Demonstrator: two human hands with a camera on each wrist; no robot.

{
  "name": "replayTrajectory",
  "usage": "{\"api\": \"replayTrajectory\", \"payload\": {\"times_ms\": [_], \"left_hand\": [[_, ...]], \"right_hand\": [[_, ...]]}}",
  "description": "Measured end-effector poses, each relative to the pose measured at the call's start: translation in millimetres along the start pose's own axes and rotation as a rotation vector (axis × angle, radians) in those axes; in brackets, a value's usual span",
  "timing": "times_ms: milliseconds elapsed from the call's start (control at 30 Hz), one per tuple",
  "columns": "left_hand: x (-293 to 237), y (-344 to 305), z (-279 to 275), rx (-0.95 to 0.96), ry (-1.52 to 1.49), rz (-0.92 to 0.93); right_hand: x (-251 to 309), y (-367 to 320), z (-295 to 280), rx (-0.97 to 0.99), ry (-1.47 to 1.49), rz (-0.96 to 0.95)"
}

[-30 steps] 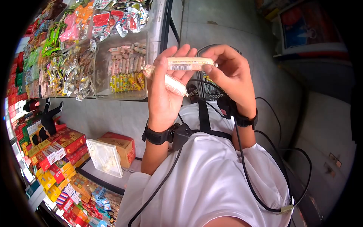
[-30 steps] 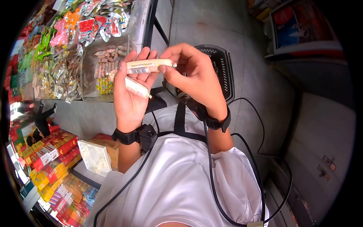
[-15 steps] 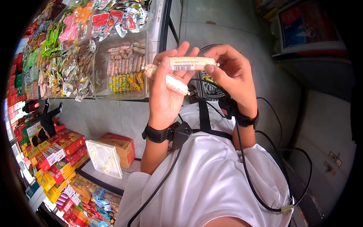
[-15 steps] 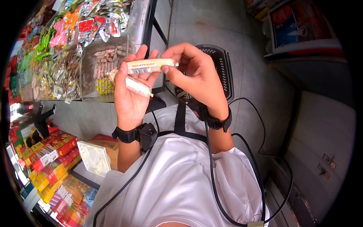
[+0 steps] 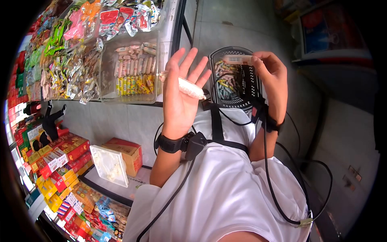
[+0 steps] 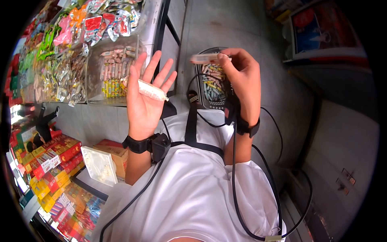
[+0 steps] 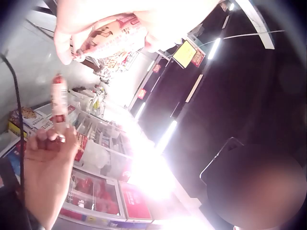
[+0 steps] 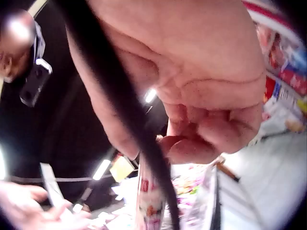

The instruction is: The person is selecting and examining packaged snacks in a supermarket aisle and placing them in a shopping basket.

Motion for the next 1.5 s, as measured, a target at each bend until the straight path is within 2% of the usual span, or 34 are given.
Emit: {"api": "replayTrajectory", "payload": {"times_ms": [33, 133, 233, 300, 367, 433, 500, 533, 567, 633, 667, 767, 1000, 1100, 1167, 1200, 1233, 1300, 1333, 1367, 1433, 1467, 1500], "left_hand": [[0, 1, 1, -0.012, 0.015, -0.013], [5, 2, 3, -0.011, 0.047, -0.031], [7, 2, 4, 0.0, 0.075, -0.024], [7, 5, 7, 0.006, 0.08, -0.008], [9, 4, 11, 0.005, 0.165, 0.005], [10, 2, 7, 0.007, 0.222, 0.018], [2, 7, -2, 0.053, 0.258, 0.141], [1, 7, -12, -0.002, 0.141, 0.159], [-3, 7, -14, -0.003, 0.143, 0.159], [-3, 7, -5, 0.142, -0.004, 0.059], [-5, 3, 1, 0.105, -0.078, 0.044], [-2, 2, -1, 0.115, -0.052, 0.034], [-5, 1, 0, 0.115, -0.037, 0.058], [-4, -2, 5, 0.125, 0.038, 0.075], [-19, -8, 3, 0.089, 0.108, 0.234], [-22, -9, -1, 0.06, 0.08, 0.235], [-22, -10, -2, 0.063, 0.078, 0.228], [-23, -9, -12, 0.011, 0.099, 0.204], [-22, -7, -17, 0.063, 0.095, 0.193], [-20, -6, -21, 0.068, 0.091, 0.185], [-21, -3, -20, 0.179, 0.054, 0.194], [-12, 3, -26, 0.44, -0.053, 0.131], [-15, 2, -3, 0.441, -0.055, 0.124]], "right_hand": [[-7, 3, -12, -0.039, -0.314, 0.013], [-13, 3, -6, -0.074, -0.204, -0.01], [17, -8, 45, 0.147, 0.191, -0.076], [50, -23, 78, 0.472, 0.219, -0.228], [57, -33, 99, 0.617, 0.202, -0.258], [59, -32, 100, 0.574, 0.2, -0.274], [61, -26, 91, 0.458, 0.127, -0.349], [61, -23, 88, 0.412, 0.153, -0.366], [61, -21, 88, 0.412, 0.155, -0.367], [66, -18, 81, 0.333, 0.14, -0.449], [64, -18, 81, 0.324, 0.168, -0.402], [68, -19, 82, 0.308, 0.16, -0.459], [66, -19, 82, 0.309, 0.144, -0.448], [59, -19, 65, 0.273, 0.268, -0.381], [51, -18, 45, 0.234, 0.371, -0.322], [47, -17, 33, 0.201, 0.353, -0.303], [32, -15, 24, 0.145, 0.365, -0.194], [11, -7, -2, 0.008, -0.023, -0.163], [5, -7, -18, -0.097, -0.277, -0.143], [1, -7, -31, -0.2, -0.402, -0.184], [-46, -9, -50, -0.2, -0.143, 0.101], [-45, -8, -47, -0.203, -0.145, 0.102], [-37, -7, -32, -0.179, 0.09, 0.041]]}}
Point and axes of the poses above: each hand's wrist, its own y-axis towards the middle knuckle, its own z-axis out of the palm, x = y × z, the point moved 10 cm from there along y, towards the middle knuckle, and after that the axes turned 8 degrees about -z, right-handed, at the moved point
